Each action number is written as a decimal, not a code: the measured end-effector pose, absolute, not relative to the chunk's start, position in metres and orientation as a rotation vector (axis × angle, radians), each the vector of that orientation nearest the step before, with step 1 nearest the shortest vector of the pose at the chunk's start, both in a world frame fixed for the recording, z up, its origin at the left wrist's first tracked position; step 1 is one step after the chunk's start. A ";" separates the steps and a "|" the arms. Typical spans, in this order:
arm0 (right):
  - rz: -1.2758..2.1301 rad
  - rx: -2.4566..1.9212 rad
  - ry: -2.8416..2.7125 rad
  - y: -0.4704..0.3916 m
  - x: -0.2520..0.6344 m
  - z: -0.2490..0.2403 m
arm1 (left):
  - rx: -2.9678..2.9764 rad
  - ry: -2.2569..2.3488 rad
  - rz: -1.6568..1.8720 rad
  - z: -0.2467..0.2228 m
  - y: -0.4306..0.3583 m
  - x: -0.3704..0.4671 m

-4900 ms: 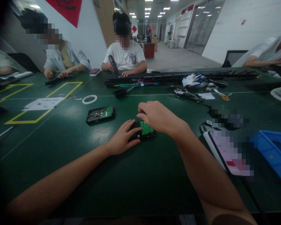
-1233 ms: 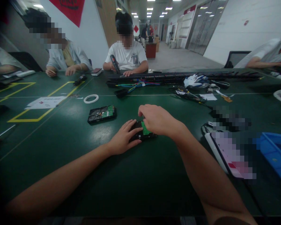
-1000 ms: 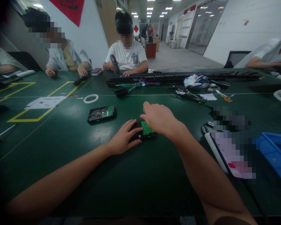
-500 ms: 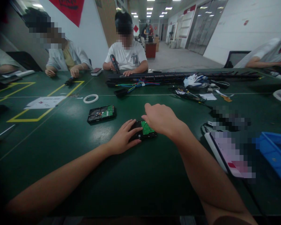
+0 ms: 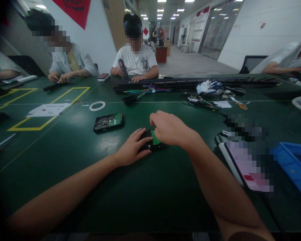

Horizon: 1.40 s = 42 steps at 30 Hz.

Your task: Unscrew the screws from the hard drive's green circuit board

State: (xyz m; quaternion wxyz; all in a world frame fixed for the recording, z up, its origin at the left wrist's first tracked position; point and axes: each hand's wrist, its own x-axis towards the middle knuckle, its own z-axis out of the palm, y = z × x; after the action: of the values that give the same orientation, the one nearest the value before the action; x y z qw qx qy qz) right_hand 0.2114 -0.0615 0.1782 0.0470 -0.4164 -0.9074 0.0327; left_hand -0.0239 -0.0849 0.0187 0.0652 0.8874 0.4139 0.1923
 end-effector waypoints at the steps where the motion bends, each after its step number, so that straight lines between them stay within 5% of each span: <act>1: 0.100 -1.265 -2.764 -0.062 0.211 0.178 | 2.676 1.251 0.581 0.019 -0.085 -0.024; 26: -0.157 -1.621 -2.618 -0.067 0.197 0.178 | 2.674 1.251 0.592 0.018 -0.085 -0.023; 42: 0.131 -1.168 -2.780 -0.060 0.211 0.176 | 2.675 1.254 0.565 0.018 -0.084 -0.023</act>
State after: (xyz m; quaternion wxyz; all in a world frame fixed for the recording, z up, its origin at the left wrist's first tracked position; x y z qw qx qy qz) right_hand 0.2113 -0.0604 0.1756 0.0615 -0.3861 -0.9194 0.0432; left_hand -0.0234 -0.0842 0.0182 0.0667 0.8874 0.4159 0.1873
